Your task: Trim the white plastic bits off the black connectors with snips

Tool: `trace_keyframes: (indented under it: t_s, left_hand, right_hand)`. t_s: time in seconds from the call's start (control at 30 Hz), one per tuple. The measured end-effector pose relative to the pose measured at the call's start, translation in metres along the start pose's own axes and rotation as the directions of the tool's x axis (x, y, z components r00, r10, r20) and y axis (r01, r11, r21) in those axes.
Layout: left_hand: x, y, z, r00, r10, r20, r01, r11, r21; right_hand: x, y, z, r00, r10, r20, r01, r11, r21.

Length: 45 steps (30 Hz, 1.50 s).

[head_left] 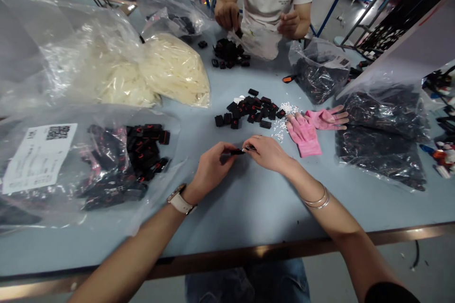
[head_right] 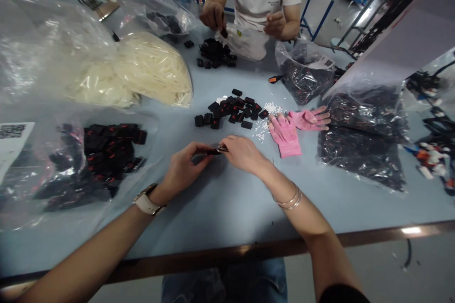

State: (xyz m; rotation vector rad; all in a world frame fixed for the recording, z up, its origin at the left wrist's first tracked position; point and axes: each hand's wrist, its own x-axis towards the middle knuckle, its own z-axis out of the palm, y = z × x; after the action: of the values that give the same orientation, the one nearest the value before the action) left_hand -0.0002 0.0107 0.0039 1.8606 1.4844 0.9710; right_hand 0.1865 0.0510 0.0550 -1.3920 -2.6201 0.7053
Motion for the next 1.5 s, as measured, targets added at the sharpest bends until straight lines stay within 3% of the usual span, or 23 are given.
trace_keyframes:
  t_s: [0.53, 0.9, 1.07, 1.27, 1.5]
  left_hand:
    - [-0.001, 0.0, 0.001, 1.0, 0.01, 0.004, -0.011, 0.999, 0.037]
    - [-0.002, 0.003, 0.0, 0.999, 0.012, 0.036, -0.016, 0.995, 0.1]
    - [-0.002, 0.005, 0.0, 0.999, 0.011, 0.033, -0.014, 0.995, 0.098]
    - [0.003, 0.003, -0.002, 0.995, -0.097, 0.001, 0.097, 0.995, 0.024]
    - [0.004, 0.001, -0.002, 0.993, -0.121, 0.002, 0.121, 0.993, -0.007]
  right_hand:
    - [-0.004, -0.015, -0.003, 0.995, 0.035, 0.089, -0.015, 0.977, -0.211]
    - [-0.008, -0.022, 0.005, 0.997, 0.01, 0.078, 0.02, 0.926, -0.377]
    - [-0.008, -0.025, 0.007, 0.998, 0.018, 0.064, 0.006, 0.932, -0.364]
    - [-0.002, -0.015, 0.009, 0.998, 0.065, 0.001, -0.063, 0.967, -0.246]
    - [-0.002, -0.007, 0.016, 0.999, -0.011, -0.036, 0.004, 0.98, -0.201]
